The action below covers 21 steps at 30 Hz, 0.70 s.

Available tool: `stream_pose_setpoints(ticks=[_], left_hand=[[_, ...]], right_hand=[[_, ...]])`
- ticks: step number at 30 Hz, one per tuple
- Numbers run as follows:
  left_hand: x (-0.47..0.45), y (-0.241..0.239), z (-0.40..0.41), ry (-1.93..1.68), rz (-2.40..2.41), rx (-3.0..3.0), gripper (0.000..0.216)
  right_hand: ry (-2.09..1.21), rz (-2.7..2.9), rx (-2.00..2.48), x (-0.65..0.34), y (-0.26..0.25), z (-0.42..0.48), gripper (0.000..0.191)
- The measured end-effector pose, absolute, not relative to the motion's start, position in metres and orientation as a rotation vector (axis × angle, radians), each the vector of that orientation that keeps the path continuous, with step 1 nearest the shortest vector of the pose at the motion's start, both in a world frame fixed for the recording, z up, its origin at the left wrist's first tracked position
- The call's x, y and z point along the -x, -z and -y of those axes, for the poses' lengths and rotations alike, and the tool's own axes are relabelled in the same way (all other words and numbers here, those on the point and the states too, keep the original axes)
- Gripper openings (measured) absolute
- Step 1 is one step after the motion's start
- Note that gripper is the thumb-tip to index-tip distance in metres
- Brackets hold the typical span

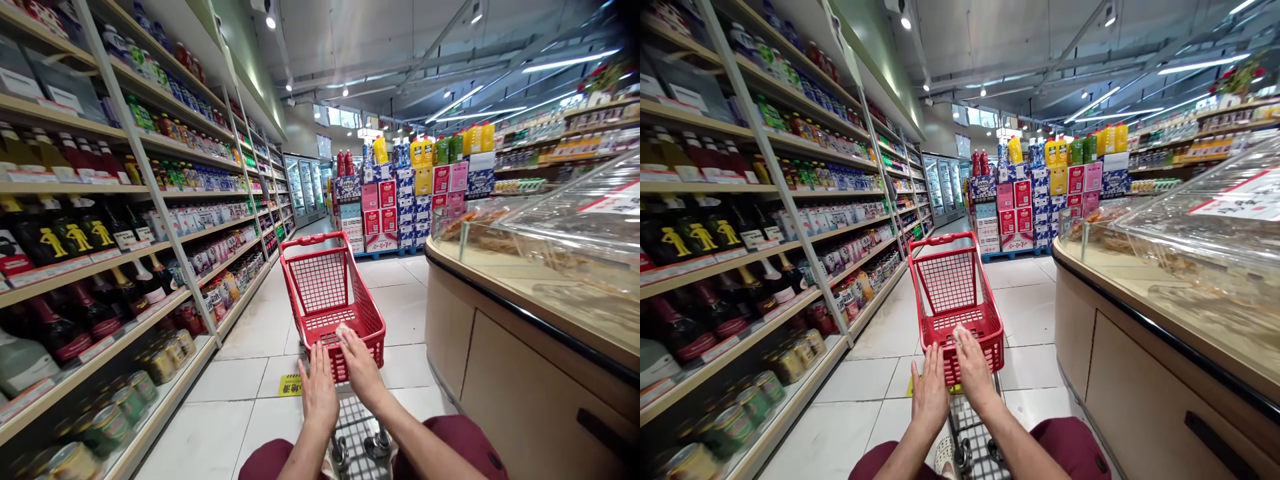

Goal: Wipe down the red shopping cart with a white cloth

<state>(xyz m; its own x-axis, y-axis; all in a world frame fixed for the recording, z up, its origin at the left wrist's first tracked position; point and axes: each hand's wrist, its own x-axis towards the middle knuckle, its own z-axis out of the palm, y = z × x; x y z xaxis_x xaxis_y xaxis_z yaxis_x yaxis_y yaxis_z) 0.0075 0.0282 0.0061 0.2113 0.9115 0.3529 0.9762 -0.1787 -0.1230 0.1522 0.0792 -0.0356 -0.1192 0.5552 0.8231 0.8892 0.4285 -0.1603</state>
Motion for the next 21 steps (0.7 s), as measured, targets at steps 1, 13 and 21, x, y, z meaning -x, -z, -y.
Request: stream_pose_setpoints(ticks=[1,13,21], left_hand=[[-0.007,-0.006,-0.029,0.282,1.757,2.167,0.065],[-0.002,0.002,-0.032,0.329,1.786,2.119,0.072],[-0.005,0.0,-0.031,0.358,1.849,2.113,0.068]], right_hand=[[0.475,1.814,1.223,-0.153,0.035,-0.08,0.049],[0.371,1.801,1.214,-0.151,0.03,-0.077,0.05],[0.362,1.731,1.288,-0.148,0.031,-0.078,0.051]])
